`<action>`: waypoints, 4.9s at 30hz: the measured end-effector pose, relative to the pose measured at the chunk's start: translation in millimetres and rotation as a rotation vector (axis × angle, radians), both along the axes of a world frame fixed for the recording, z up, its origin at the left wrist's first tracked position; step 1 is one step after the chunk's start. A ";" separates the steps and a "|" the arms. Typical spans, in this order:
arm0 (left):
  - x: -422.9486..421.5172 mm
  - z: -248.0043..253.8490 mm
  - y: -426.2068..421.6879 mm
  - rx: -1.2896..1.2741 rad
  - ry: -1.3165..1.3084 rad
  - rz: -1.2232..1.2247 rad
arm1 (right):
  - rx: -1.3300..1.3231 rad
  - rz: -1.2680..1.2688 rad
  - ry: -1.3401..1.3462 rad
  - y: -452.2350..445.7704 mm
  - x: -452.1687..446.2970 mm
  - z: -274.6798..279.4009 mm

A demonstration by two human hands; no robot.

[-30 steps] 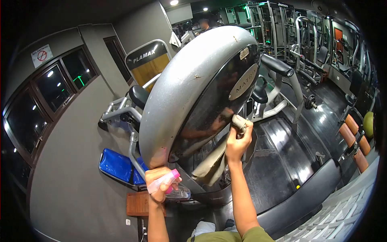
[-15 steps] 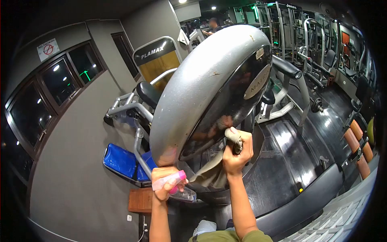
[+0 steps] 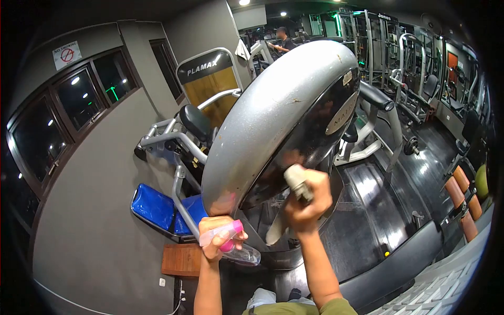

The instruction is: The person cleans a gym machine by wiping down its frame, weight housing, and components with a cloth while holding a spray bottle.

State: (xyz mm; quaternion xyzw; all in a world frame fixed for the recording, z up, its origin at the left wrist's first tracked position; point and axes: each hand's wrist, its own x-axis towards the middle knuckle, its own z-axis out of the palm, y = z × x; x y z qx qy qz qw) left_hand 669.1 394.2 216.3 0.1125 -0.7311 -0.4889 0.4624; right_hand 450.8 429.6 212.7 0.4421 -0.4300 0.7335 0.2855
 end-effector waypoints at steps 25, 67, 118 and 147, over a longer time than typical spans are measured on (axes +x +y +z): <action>-1.3 7.4 -1.7 -0.121 -0.085 0.054 | 0.074 0.021 0.387 11.7 4.0 80.7; 53.8 -3.4 20.3 0.076 0.073 0.188 | 0.180 0.117 0.649 2.5 26.7 -13.1; 63.5 -25.9 35.7 0.241 0.138 0.426 | 0.502 0.153 0.478 24.5 98.0 -4.7; 100.1 -31.0 -32.8 0.295 0.022 0.120 | 0.314 -0.109 0.393 -6.8 134.8 -83.2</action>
